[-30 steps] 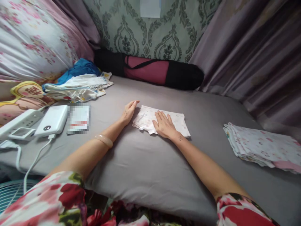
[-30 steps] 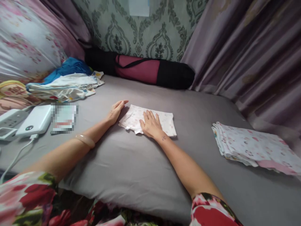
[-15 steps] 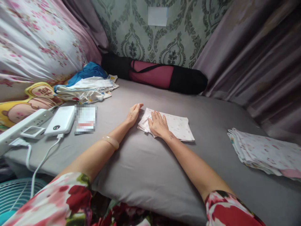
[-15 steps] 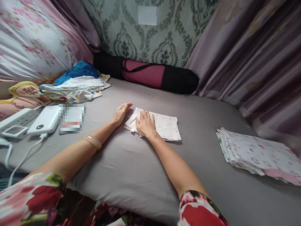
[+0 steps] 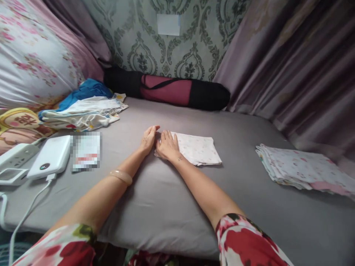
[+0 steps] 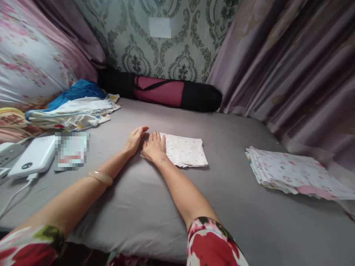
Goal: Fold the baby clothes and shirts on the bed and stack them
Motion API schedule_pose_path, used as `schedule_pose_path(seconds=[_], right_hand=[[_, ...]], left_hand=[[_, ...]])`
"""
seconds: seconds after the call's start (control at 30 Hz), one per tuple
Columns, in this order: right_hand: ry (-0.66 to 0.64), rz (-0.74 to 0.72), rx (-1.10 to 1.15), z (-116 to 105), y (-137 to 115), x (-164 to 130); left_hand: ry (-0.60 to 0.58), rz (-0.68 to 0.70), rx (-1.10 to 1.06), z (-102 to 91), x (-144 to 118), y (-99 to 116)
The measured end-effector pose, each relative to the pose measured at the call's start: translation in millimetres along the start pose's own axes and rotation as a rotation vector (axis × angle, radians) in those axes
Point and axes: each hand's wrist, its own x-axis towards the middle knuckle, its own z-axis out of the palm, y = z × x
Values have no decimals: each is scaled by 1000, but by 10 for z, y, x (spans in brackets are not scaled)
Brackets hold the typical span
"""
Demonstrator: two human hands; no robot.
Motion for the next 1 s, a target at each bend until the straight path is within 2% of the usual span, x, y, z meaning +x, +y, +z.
schedule_pose_path(seconds=[0.1, 0.2, 0.3, 0.37, 0.43, 0.5, 0.57, 0.63, 0.7, 0.83, 0.9, 1.0], right_hand=[[-21, 0, 59, -135, -12, -37], [-87, 5, 162, -483, 24, -171], [-76, 34, 139, -840, 172, -422], [-62, 56, 62, -942, 343, -583], [-57, 75, -8, -898, 545, -682], [-51, 86, -48, -751, 729, -707], [-40, 92, -55, -595, 853, -685], [-34, 99, -46, -518, 902, -654], [-63, 88, -25, -558, 905, -650], [-107, 86, -21, -829, 988, -753], [-65, 132, -63, -920, 1132, -824], [-44, 194, -108, -897, 1402, -896]], left_hand=[[-24, 19, 51, -9, 12, -33], [-69, 33, 115, -32, 11, -13], [-103, 37, 267, -25, -28, 96], [-159, 84, 434, 35, -91, 223], [-272, 187, 598, 150, -178, 357], [-397, 293, 735, 301, -266, 443], [-482, 352, 859, 442, -335, 444], [-518, 368, 968, 530, -367, 380], [-533, 363, 1037, 552, -361, 309], [-600, 388, 1068, 479, -300, 299], [-582, 418, 1068, 436, -275, 325], [-543, 410, 1070, 394, -245, 310]])
